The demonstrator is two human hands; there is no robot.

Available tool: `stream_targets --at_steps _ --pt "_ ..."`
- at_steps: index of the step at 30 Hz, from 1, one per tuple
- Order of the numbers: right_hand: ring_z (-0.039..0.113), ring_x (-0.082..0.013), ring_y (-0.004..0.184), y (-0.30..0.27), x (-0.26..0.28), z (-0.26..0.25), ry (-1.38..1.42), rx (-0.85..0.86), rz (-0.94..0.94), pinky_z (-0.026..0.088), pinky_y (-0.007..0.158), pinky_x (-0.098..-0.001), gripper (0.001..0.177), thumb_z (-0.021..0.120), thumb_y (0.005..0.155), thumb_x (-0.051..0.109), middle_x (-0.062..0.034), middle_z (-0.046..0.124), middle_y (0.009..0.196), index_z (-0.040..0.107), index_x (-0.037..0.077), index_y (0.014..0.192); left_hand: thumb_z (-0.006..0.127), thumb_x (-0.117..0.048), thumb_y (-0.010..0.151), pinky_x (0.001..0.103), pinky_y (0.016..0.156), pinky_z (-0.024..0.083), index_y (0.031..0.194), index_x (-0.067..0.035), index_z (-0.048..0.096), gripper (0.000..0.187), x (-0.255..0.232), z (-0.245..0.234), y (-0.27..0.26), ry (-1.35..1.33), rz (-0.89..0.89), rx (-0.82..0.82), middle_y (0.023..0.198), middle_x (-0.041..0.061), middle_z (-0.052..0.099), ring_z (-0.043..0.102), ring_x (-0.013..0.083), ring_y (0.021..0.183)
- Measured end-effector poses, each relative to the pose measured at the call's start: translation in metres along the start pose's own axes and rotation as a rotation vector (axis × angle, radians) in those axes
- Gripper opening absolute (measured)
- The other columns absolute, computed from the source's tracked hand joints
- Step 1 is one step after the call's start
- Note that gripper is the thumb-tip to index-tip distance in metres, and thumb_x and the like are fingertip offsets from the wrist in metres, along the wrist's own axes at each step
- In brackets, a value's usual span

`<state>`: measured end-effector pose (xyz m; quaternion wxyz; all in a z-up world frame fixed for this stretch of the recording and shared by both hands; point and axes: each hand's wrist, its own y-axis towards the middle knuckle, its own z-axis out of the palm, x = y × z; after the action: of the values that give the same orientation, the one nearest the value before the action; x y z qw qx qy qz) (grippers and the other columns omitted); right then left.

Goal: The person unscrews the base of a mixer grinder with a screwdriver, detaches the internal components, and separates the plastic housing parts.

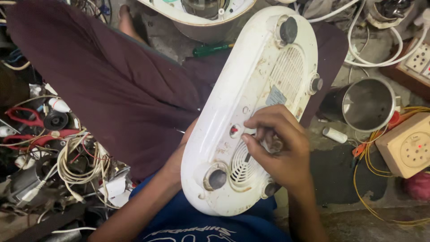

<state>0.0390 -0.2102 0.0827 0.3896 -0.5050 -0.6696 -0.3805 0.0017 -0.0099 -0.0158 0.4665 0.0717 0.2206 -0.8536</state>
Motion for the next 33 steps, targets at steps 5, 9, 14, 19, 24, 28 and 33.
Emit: stream_targets --at_steps 5,9,14,19,24,28,33 --pt "0.058 -0.0077 0.083 -0.001 -0.005 0.008 -0.020 0.013 -0.074 0.050 0.072 -0.0208 0.030 0.078 0.084 -0.008 -0.0075 0.064 0.110 0.069 0.001 0.111 0.067 -0.021 0.098 0.042 0.109 0.052 0.154 0.000 0.040 0.066 0.012 -0.005 -0.008 -0.094 -0.068 -0.080 0.146 0.021 0.056 0.060 0.0285 0.129" --pt "0.059 -0.0075 0.080 -0.001 -0.006 0.011 -0.078 0.002 -0.048 0.048 0.066 -0.0206 0.026 0.077 0.086 -0.006 -0.0070 0.065 0.109 0.070 0.001 0.110 0.066 -0.020 0.098 0.042 0.109 0.052 0.153 0.000 0.041 0.064 0.019 -0.014 -0.007 -0.139 -0.097 -0.088 0.144 0.021 0.057 0.061 0.0286 0.128" --pt "0.058 -0.0061 0.076 0.004 -0.016 0.007 -0.084 -0.168 0.038 0.046 0.067 -0.0197 0.015 0.072 0.095 -0.005 -0.0063 0.067 0.107 0.070 -0.001 0.109 0.064 -0.020 0.099 0.042 0.108 0.052 0.152 0.000 0.043 0.060 0.024 -0.023 -0.006 -0.184 -0.133 -0.087 0.143 0.021 0.058 0.062 0.0286 0.126" --pt "0.060 -0.0044 0.080 0.034 -0.025 0.000 0.081 -0.258 0.058 0.046 0.069 -0.0199 0.007 0.069 0.103 -0.003 -0.0041 0.065 0.110 0.067 -0.003 0.110 0.062 -0.019 0.099 0.042 0.107 0.053 0.150 0.000 0.044 0.057 0.024 -0.031 -0.006 -0.220 -0.141 -0.103 0.141 0.021 0.059 0.062 0.0287 0.125" --pt "0.058 -0.0141 0.089 0.099 -0.033 -0.006 -0.217 -0.071 -0.314 0.045 0.075 -0.0256 0.009 0.070 0.105 -0.005 -0.0107 0.063 0.109 0.069 -0.005 0.114 0.060 -0.018 0.100 0.042 0.106 0.053 0.148 0.000 0.046 0.054 0.026 -0.034 -0.004 -0.236 -0.125 -0.123 0.140 0.021 0.060 0.063 0.0287 0.123" --pt "0.061 -0.0175 0.068 0.124 -0.028 -0.001 -0.289 0.206 -0.121 0.046 0.063 -0.0293 0.017 0.071 0.092 0.008 -0.0089 0.066 0.110 0.071 0.002 0.108 0.058 -0.018 0.100 0.042 0.105 0.054 0.147 0.000 0.047 0.051 0.028 -0.037 -0.003 -0.254 -0.121 -0.142 0.139 0.021 0.060 0.064 0.0288 0.122" --pt "0.072 -0.0263 0.095 0.127 -0.024 0.009 -0.437 0.413 -0.511 0.055 0.080 -0.0379 0.019 0.073 0.100 0.024 -0.0068 0.071 0.121 0.075 0.007 0.109 0.056 -0.017 0.101 0.043 0.104 0.054 0.145 0.000 0.049 0.048 0.033 -0.041 -0.005 -0.279 -0.119 -0.181 0.137 0.021 0.061 0.064 0.0289 0.121"
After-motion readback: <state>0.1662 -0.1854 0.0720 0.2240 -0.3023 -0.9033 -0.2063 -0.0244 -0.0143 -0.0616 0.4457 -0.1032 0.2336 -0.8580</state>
